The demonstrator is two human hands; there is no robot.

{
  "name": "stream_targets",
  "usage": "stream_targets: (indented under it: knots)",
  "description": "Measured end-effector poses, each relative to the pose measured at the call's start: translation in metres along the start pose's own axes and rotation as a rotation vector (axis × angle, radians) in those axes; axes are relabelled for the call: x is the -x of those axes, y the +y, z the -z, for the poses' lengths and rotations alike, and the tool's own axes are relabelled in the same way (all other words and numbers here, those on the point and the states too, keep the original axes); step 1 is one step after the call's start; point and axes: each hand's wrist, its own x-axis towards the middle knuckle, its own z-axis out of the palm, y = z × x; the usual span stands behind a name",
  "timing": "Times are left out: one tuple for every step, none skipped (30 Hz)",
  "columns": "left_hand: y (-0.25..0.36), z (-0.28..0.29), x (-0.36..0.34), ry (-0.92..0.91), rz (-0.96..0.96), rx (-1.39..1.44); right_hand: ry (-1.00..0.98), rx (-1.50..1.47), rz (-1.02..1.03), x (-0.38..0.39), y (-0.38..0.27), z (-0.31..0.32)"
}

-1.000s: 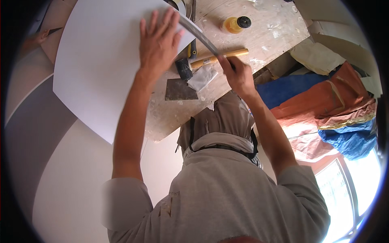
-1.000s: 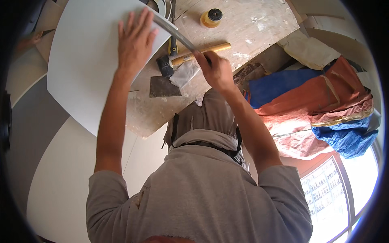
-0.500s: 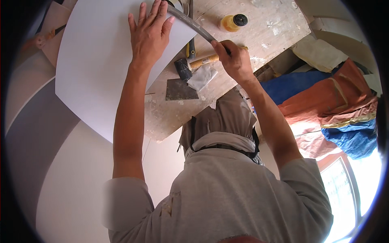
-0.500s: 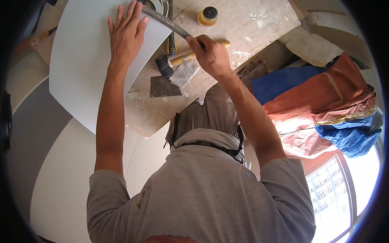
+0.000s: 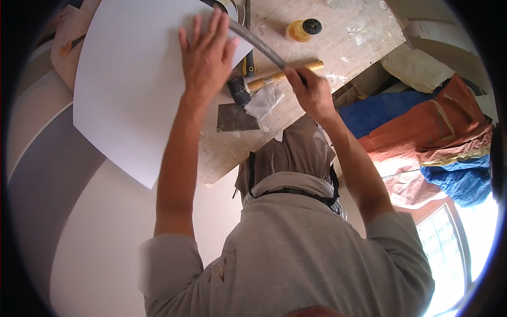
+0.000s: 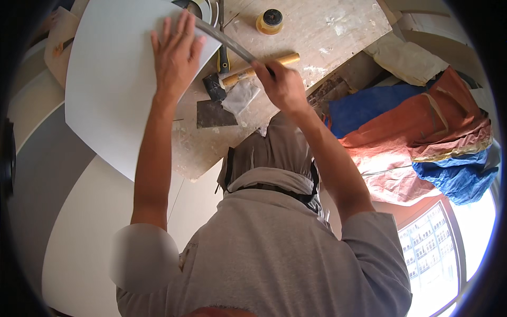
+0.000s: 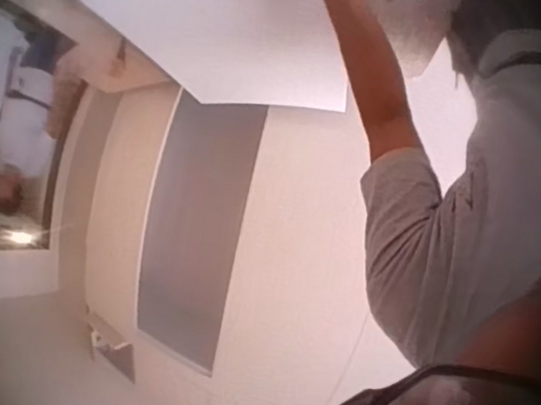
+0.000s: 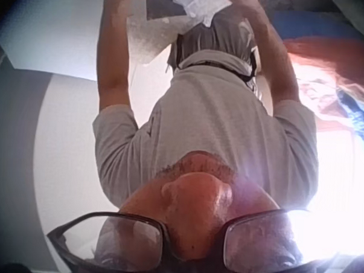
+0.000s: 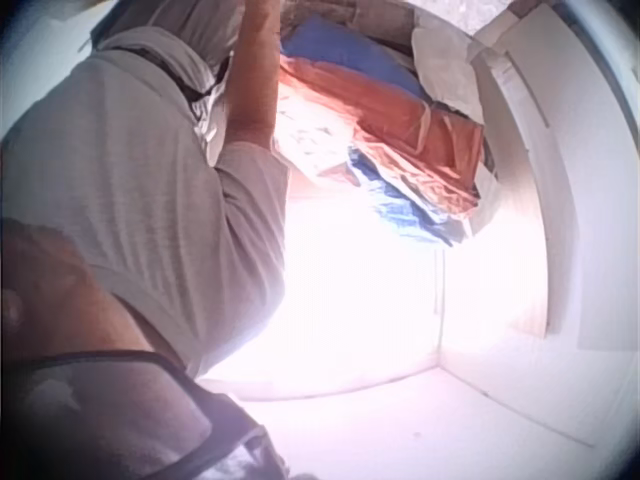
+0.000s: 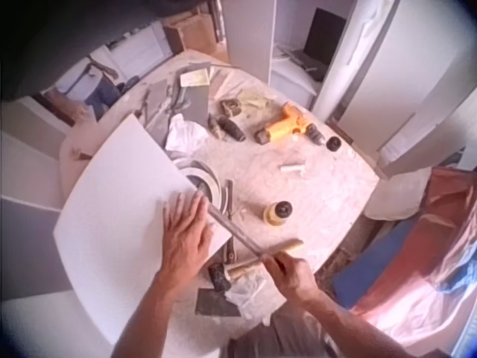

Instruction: The person retrieves a hand file from a workbench, returns to another table, and files the edges of a white board using the hand file.

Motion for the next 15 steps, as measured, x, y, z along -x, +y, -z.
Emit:
stream_targets:
  knots:
    - [-0.011,-0.002,-0.011,0.010,-0.009,-0.030,0.044,0.015,0.089,-0.011,-0.002,-0.004]
    - [-0.013,0.005,-0.016,0.009,-0.010,-0.031,0.043,0.013,0.089,-0.016,-0.008,-0.006]
    - [-0.013,0.012,-0.022,-0.054,0.008,-0.020,0.024,-0.004,0.024,-0.021,-0.014,-0.005]
    - [-0.012,0.016,-0.023,-0.116,0.025,-0.006,0.007,-0.020,-0.042,-0.022,-0.016,-0.005]
    - [-0.009,0.020,-0.020,-0.135,0.017,-0.033,0.008,-0.023,-0.037,-0.017,-0.015,-0.005]
    - [-0.005,0.018,-0.012,-0.132,0.016,-0.034,-0.006,0.005,-0.059,-0.006,-0.010,-0.004]
    - [0.000,0.010,0.001,-0.106,-0.002,-0.031,-0.020,0.035,-0.081,0.008,-0.004,-0.002]
    - [0.006,0.006,0.014,-0.082,-0.019,-0.029,-0.019,0.034,-0.080,0.025,0.000,0.003]
    - [0.022,0.007,0.027,-0.109,-0.001,0.008,-0.030,0.011,-0.100,0.046,0.005,0.010]
    - [0.034,0.008,0.039,-0.131,-0.005,0.047,-0.041,-0.014,-0.118,0.060,0.007,0.016]
    - [0.044,0.010,0.049,-0.139,-0.014,0.045,-0.041,-0.013,-0.119,0.070,0.008,0.021]
    - [0.048,0.011,0.054,-0.148,-0.023,0.042,-0.053,-0.025,-0.164,0.079,0.008,0.025]
    - [0.045,0.010,0.054,-0.148,-0.021,0.041,-0.067,-0.038,-0.208,0.082,0.008,0.026]
    - [0.042,0.010,0.050,-0.139,-0.020,0.021,-0.064,-0.036,-0.209,0.077,0.005,0.026]
    - [0.036,0.009,0.047,-0.131,-0.016,-0.004,-0.074,-0.001,-0.202,0.065,0.001,0.023]
